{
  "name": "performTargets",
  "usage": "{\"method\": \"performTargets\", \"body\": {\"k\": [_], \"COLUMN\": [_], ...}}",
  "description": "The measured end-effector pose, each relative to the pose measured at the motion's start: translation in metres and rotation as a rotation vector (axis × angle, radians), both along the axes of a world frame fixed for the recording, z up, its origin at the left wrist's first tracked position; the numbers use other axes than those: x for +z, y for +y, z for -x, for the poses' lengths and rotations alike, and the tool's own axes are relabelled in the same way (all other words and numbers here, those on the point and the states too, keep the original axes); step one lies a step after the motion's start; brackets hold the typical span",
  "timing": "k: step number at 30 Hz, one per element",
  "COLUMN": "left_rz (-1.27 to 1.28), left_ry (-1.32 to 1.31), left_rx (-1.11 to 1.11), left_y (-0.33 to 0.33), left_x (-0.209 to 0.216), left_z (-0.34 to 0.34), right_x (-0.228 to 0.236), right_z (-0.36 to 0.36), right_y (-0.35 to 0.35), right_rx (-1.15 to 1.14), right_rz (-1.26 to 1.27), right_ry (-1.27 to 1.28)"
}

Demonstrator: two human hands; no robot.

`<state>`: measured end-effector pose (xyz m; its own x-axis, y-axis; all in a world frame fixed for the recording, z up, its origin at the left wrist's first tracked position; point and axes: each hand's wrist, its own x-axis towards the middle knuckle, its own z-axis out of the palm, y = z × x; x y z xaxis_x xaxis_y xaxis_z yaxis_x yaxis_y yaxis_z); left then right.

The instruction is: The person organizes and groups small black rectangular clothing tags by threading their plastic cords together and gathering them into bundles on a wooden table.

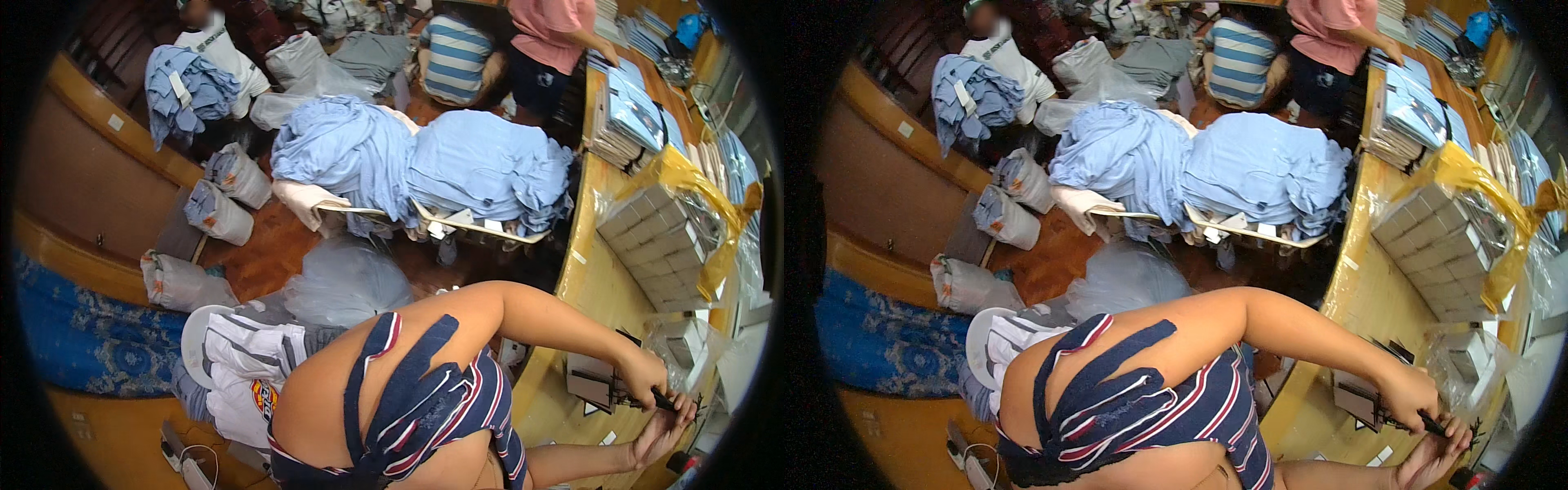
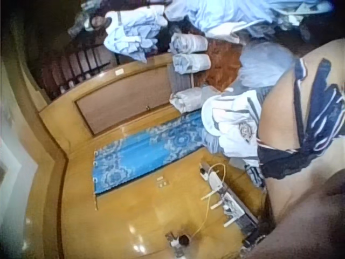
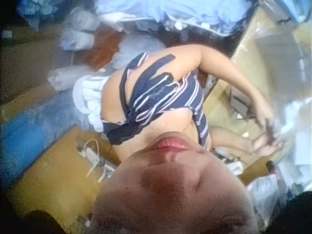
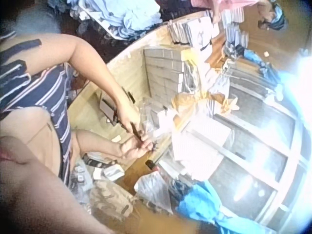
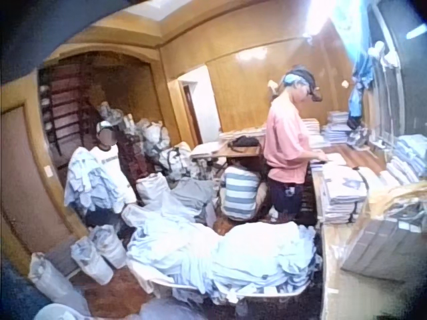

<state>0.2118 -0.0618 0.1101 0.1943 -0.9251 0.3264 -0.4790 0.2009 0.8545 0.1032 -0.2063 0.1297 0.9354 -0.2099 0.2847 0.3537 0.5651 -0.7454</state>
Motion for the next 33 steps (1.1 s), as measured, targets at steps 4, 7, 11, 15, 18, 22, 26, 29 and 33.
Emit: {"method": "performTargets", "body": {"k": [4,7,11,15,18,22,26,29,33], "left_rz": [-0.045,0.019,0.341,0.149,0.218,0.278,0.217,0.197,0.117], "left_ry": [-0.007,-0.242,0.745,0.564,0.182,-0.015,0.073,0.198,0.304], "left_rx": [-0.124,0.0,-0.293,-0.22,-0.062,-0.025,-0.038,-0.1,-0.221], "left_y": [0.002,0.006,-0.005,-0.002,-0.006,-0.012,0.012,0.024,0.029], "left_x": [0.002,-0.009,0.015,0.022,0.014,0.001,0.014,0.018,0.036], "left_z": [0.0,-0.003,0.015,0.022,0.023,0.017,0.019,0.01,0.008], "right_x": [0.009,0.021,0.025,0.041,0.047,0.038,0.043,0.045,0.046], "right_z": [0.007,-0.001,0.015,0.014,0.008,0.01,0.006,-0.001,0.005], "right_y": [0.014,0.042,0.038,0.038,0.046,0.038,0.054,0.061,0.063], "right_rx": [-0.063,-0.065,-0.294,-0.422,-0.24,-0.058,-0.227,-0.196,-0.375], "right_rz": [0.051,0.32,0.573,0.57,0.408,0.162,0.214,0.291,0.548], "right_ry": [-0.022,0.079,0.287,0.275,0.151,0.103,0.101,0.061,0.131]}}
